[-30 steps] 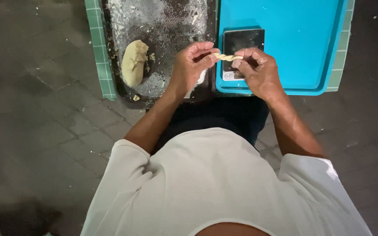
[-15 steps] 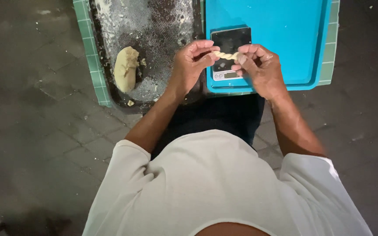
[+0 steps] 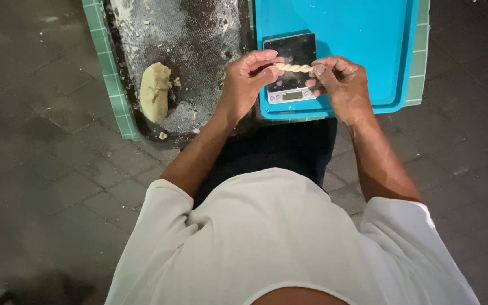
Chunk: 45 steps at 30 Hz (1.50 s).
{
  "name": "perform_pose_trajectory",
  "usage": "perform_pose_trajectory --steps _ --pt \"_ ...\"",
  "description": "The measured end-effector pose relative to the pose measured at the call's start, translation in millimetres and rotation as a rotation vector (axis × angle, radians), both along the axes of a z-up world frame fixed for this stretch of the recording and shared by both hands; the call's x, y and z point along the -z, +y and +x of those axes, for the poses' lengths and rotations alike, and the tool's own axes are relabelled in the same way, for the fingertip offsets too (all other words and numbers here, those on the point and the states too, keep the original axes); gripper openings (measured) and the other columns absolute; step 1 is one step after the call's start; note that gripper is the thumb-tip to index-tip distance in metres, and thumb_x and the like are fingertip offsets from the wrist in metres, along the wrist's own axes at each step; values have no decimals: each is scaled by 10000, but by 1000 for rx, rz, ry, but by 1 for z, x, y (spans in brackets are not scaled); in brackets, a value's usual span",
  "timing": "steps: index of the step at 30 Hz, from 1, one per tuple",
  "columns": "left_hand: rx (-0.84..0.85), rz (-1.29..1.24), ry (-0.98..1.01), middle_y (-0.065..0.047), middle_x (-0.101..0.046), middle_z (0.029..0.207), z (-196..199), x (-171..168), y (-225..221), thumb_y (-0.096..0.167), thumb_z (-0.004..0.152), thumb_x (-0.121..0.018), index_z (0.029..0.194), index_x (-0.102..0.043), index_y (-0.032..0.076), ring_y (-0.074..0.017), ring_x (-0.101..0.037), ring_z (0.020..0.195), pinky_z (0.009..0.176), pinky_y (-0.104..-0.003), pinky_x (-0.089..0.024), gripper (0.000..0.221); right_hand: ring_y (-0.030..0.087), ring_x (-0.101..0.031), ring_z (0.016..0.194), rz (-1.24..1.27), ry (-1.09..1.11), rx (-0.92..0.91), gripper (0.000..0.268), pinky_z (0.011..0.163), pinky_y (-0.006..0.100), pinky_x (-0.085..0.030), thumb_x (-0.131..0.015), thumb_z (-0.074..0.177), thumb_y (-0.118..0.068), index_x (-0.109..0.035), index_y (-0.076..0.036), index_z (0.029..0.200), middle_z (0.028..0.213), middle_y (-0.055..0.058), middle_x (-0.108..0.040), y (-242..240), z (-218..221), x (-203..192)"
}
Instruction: The person is rolling out small portions of dough into thin strips and then twisting them into a specific shape before placing them on a blue tray.
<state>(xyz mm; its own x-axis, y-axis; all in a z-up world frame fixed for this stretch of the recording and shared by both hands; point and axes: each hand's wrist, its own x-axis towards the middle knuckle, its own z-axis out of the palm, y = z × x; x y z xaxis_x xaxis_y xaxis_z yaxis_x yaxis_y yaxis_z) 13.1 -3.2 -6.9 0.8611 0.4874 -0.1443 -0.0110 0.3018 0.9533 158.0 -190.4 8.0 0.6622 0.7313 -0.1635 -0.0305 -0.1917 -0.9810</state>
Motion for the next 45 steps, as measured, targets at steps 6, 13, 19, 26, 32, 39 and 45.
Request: perform_pose_trajectory --steps 6,13,19,26,32,39,45 --pt "50 -38 -30 -284 -690 1313 12 3 3 23 983 -692 1359 -585 -111 -369 -715 1202 1081 -429 -636 414 191 -774 844 34 81 94 82 651 256 -621 -635 1103 -133 -674 -78 1150 927 85 -711 -1 1 5" --pt "125 113 -23 -238 -710 1310 47 22 14 93 997 -676 1357 -602 -60 -330 -739 1197 1057 -391 -648 398 148 -688 775 46 88 162 91 707 251 -605 -716 1047 -111 -652 -67 1000 1043 79 -677 -5 6 15" --pt "176 342 -12 -134 -709 1234 87 24 13 136 991 -746 1271 -657 80 -279 -717 1170 1020 -394 -682 299 156 -728 825 -47 -147 241 144 692 277 -600 -701 1051 -215 -724 -80 1098 1009 30 -714 -14 21 32" --pt "362 553 -77 -166 -600 1426 146 33 11 265 1096 -634 1432 -546 96 -405 -580 1367 1168 -561 -591 386 270 -714 1026 -80 -652 285 163 837 416 -563 -714 1080 -186 -752 -32 1115 1108 120 -761 -35 52 41" --pt "411 788 -205 -134 -581 1440 233 73 2 271 1143 -563 1434 -554 141 -400 -563 1371 1151 -562 -598 319 372 -583 1094 -244 -1120 409 98 740 565 -402 -841 1046 -148 -801 -110 1126 1226 155 -641 -43 96 34" --pt "221 1198 -350 -15 -654 1303 301 82 -17 136 1057 -781 1322 -580 266 -340 -625 1241 1078 -734 -449 357 345 -507 1221 -401 -1199 500 93 833 554 -323 -878 1052 -174 -798 -185 1098 1377 50 -551 -47 132 47" --pt "209 1460 -233 -36 -622 1344 332 122 -21 222 1071 -729 1275 -695 282 -380 -418 1353 1170 -781 -262 215 394 -488 1275 -462 -1148 520 106 926 605 -314 -907 962 -157 -826 -135 1027 1374 96 -584 -48 142 53"
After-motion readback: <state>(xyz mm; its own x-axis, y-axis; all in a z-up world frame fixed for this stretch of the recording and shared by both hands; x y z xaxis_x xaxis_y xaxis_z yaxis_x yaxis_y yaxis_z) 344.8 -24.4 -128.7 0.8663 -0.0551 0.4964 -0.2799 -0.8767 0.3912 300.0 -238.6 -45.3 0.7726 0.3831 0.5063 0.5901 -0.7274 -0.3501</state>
